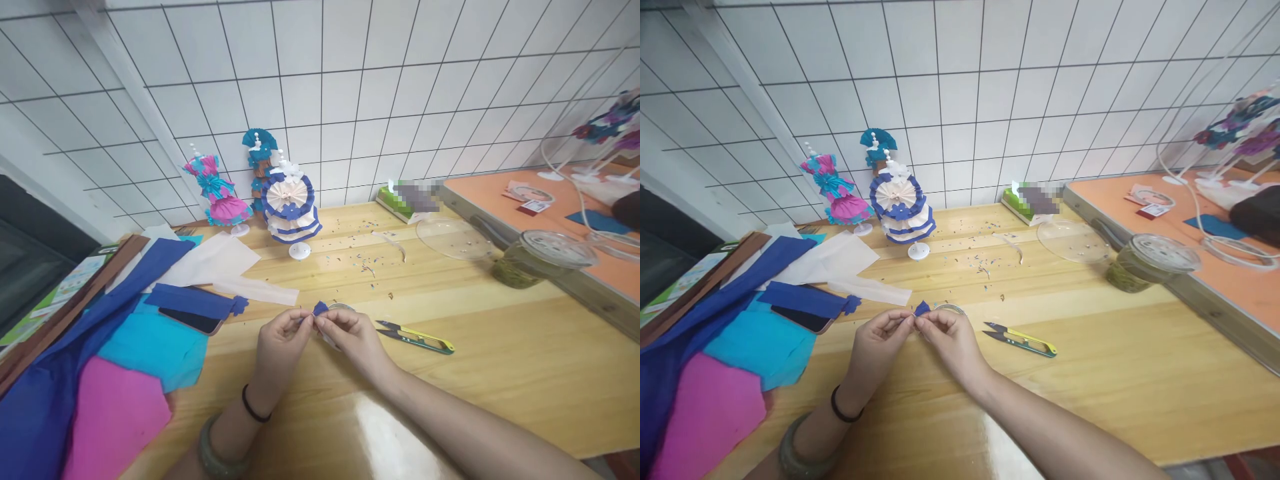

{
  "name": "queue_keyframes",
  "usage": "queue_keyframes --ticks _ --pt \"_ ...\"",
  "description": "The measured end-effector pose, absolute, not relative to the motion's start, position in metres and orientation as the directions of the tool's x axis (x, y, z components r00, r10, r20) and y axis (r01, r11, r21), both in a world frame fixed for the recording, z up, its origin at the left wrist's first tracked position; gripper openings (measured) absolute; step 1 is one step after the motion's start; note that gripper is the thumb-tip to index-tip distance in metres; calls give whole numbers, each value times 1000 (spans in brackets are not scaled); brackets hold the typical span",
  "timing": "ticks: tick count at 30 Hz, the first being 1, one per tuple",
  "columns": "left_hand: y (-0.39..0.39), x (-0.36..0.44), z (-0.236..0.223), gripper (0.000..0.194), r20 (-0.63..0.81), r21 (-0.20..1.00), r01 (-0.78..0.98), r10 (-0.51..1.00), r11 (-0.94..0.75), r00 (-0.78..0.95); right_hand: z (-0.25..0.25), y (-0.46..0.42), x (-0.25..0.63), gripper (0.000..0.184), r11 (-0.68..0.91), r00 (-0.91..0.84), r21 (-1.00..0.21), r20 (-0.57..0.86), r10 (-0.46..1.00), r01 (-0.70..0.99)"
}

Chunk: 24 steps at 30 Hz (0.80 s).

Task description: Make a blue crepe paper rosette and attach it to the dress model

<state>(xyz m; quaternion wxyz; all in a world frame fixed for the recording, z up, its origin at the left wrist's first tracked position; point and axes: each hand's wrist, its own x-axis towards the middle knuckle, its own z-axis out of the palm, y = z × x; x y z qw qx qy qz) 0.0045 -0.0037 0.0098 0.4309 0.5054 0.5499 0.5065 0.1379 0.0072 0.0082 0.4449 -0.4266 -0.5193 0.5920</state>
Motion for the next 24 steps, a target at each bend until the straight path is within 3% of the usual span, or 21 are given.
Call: queue_keyframes --ticks 15,24 --pt "-3 5 14 13 -81 996 -43 994 78 -78 7 10 139 30 -79 -240 -989 -48 970 -122" --pt "-4 6 19 15 -139 986 -97 988 132 -61 13 8 138 28 7 -203 -1000 11 979 -24"
